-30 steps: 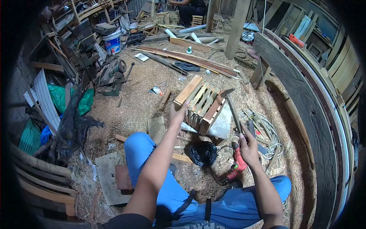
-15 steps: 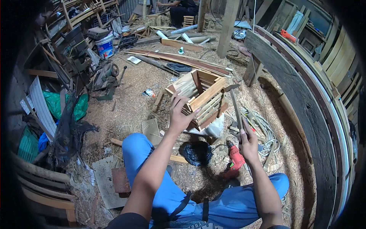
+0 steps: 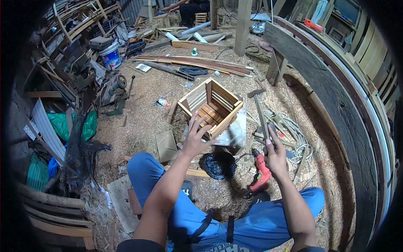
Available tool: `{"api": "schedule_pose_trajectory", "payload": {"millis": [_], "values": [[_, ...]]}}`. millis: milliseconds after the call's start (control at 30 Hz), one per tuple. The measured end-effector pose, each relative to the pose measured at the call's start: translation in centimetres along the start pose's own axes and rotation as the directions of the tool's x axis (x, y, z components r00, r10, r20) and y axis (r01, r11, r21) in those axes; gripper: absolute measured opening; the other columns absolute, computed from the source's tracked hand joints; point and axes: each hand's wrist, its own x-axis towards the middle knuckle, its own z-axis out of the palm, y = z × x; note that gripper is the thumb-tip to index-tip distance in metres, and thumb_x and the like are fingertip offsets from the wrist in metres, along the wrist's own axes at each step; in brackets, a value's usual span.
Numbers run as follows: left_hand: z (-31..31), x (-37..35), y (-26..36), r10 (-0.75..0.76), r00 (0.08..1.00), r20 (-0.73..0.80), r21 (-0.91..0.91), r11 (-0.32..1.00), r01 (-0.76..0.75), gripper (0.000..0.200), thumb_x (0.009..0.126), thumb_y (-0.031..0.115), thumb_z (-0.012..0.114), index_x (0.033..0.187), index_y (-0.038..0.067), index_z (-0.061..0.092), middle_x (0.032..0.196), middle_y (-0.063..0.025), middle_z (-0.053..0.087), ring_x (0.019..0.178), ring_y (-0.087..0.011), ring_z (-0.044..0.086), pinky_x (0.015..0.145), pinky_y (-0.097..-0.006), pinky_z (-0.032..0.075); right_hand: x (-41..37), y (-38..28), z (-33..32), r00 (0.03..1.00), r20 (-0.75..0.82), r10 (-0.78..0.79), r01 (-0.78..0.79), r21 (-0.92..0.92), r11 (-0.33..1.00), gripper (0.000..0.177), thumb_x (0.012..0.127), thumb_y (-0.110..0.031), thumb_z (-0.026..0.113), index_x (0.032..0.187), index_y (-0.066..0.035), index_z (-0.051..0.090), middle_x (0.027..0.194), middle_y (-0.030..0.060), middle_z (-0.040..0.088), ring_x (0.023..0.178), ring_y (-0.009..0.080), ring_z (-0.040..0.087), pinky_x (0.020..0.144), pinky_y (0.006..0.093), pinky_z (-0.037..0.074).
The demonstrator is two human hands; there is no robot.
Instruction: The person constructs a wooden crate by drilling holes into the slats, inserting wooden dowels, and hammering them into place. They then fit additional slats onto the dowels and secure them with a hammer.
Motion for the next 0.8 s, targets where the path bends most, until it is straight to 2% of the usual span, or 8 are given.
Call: {"api": "schedule_pose_trajectory", "payload": {"millis": [167,233,300,367,400,500,633,800], "values": [[-0.2,1.5,0.7,-0.141,0.981,-0.13,0.021,0.989,0.145,0.05,0.085,0.02,0.081,0.131,0.008,0.065,0.149,-0.0217,0.046,0.151,-0.0449,0.03,0.121,-0.0554,0.031,0.0,-0.9,0.4,0.988,0.036,0.151,-0.152,0.029,0.988,0.053,0.108,-0.007,0.05,0.159,-0.017,0.044,0.071,-0.0055,0.045,0.06,0.0052,0.038,0.053,0.0239,0.036],[-0.1,3.0,1.0,-0.481,0.811,-0.334,-0.174,0.877,0.448,0.062,0.088,0.018,0.079,0.144,0.01,0.053,0.153,-0.0256,0.038,0.148,-0.0451,0.033,0.122,-0.0526,0.03,0.1,-0.7,0.6,0.987,0.057,0.151,-0.155,0.075,0.985,0.052,0.108,-0.009,0.05,0.159,-0.017,0.044,0.07,-0.0055,0.045,0.06,0.0051,0.039,0.053,0.024,0.036],[0.2,3.4,-1.1,-0.506,0.787,-0.353,-0.115,0.858,0.5,0.075,0.089,0.019,0.077,0.154,0.012,0.04,0.157,-0.0283,0.032,0.147,-0.0451,0.034,0.122,-0.0485,0.03,0.2,-1.2,0.9,0.992,0.042,0.123,-0.124,0.017,0.992,0.051,0.108,-0.009,0.051,0.159,-0.016,0.045,0.071,-0.0052,0.047,0.06,0.0052,0.04,0.053,0.0242,0.036],[0.8,3.6,-3.1,-0.866,0.489,-0.099,-0.373,0.488,0.789,0.084,0.091,0.021,0.075,0.159,0.01,0.027,0.158,-0.0274,0.033,0.148,-0.0443,0.036,0.118,-0.0574,0.035,0.5,-0.8,0.9,0.991,0.045,0.13,-0.131,0.029,0.991,0.051,0.108,-0.009,0.051,0.158,-0.015,0.045,0.071,-0.0051,0.047,0.06,0.0053,0.04,0.053,0.0241,0.036],[0.2,4.1,-2.6,-0.924,0.314,0.22,-0.578,0.135,0.804,0.088,0.094,0.023,0.072,0.16,0.008,0.015,0.156,-0.0265,0.037,0.143,-0.0436,0.044,0.107,-0.0689,0.044,0.5,-0.5,0.9,0.989,0.047,0.143,-0.145,0.042,0.989,0.051,0.108,-0.009,0.051,0.158,-0.015,0.046,0.071,-0.005,0.048,0.06,0.0054,0.041,0.053,0.024,0.037],[-0.8,4.3,-2.5,-0.78,0.352,0.518,-0.697,-0.147,0.702,0.08,0.091,0.024,0.073,0.157,0.014,0.029,0.151,-0.0224,0.046,0.13,-0.0388,0.058,0.097,-0.0635,0.054,0.5,0.0,0.8,0.991,0.024,0.132,-0.132,0.015,0.991,0.05,0.108,-0.01,0.052,0.158,-0.014,0.046,0.071,-0.0045,0.049,0.061,0.0055,0.041,0.053,0.0244,0.037],[-0.1,3.2,-2.0,-0.812,0.433,0.391,-0.764,-0.024,0.644,0.065,0.093,0.018,0.065,0.15,0.011,0.035,0.141,-0.0187,0.055,0.119,-0.0371,0.065,0.088,-0.0669,0.058,0.9,1.0,0.5,0.991,0.037,0.131,-0.133,0.057,0.989,0.049,0.109,-0.013,0.052,0.157,-0.013,0.047,0.07,-0.0041,0.049,0.058,0.0049,0.041,0.05,0.0242,0.036],[0.4,3.0,-0.5,-0.791,0.567,0.228,-0.838,0.137,0.528,0.069,0.085,-0.005,0.062,0.149,0.002,0.037,0.138,-0.0171,0.056,0.129,-0.0297,0.057,0.105,-0.0417,0.051,1.7,3.3,0.1,0.995,0.031,0.091,-0.095,0.151,0.984,0.047,0.111,-0.019,0.05,0.158,-0.018,0.045,0.066,-0.0041,0.046,0.044,0.0044,0.035,0.039,0.0237,0.029]]}}
